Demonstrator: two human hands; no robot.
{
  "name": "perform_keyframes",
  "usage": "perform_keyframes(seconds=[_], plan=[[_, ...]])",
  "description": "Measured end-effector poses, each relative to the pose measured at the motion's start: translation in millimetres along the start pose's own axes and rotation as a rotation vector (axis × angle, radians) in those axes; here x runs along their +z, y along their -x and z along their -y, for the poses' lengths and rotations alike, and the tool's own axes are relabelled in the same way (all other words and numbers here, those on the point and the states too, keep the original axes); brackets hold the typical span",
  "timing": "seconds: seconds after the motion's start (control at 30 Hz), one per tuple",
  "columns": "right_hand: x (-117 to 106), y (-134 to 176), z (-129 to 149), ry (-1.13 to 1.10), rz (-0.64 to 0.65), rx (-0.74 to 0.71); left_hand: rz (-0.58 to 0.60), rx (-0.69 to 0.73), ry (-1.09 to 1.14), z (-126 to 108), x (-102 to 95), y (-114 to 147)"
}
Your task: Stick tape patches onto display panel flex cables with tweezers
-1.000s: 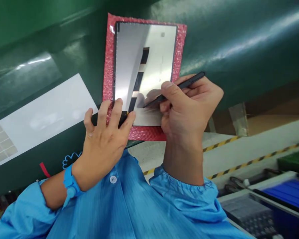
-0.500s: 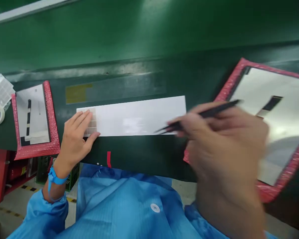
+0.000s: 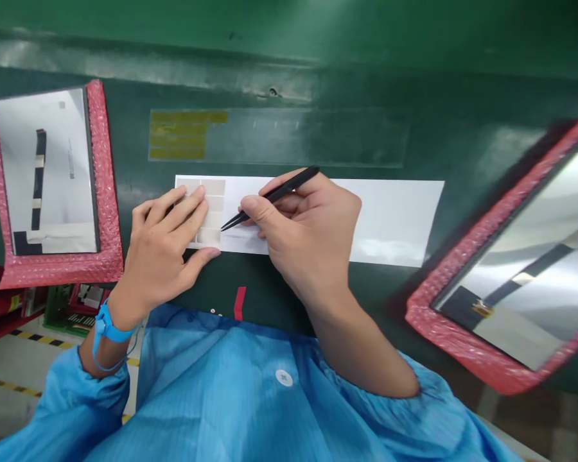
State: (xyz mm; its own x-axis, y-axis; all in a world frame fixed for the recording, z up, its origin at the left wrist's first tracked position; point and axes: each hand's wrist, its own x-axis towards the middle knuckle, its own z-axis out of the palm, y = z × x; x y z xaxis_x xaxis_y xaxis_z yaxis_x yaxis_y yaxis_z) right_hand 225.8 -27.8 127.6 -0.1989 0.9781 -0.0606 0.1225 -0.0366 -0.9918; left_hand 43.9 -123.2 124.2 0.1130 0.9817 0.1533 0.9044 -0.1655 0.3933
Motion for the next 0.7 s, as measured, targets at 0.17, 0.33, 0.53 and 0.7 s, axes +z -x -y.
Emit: perform_keyframes(seconds=[0.17, 0.33, 0.53, 0.7], plan=[[2.4, -3.8, 0.9, 0.088, 0.023, 0.002, 0.008, -0.005, -0.002, -0.1, 0.7, -0.6], [3.1, -12.9, 5.7, 0.210, 0.103, 0.053, 0.014, -0.009, 0.000, -0.1, 1.6, -0.8], [6.9, -19.1, 11.0, 0.239, 0.221, 0.118, 0.005, -0.016, 0.018, -0.3, 2.1, -0.8], [9.2, -18.0, 8.5, 0.185, 0.214, 0.115, 0.016, -0.029, 0.015, 0.7, 1.1, -0.7]])
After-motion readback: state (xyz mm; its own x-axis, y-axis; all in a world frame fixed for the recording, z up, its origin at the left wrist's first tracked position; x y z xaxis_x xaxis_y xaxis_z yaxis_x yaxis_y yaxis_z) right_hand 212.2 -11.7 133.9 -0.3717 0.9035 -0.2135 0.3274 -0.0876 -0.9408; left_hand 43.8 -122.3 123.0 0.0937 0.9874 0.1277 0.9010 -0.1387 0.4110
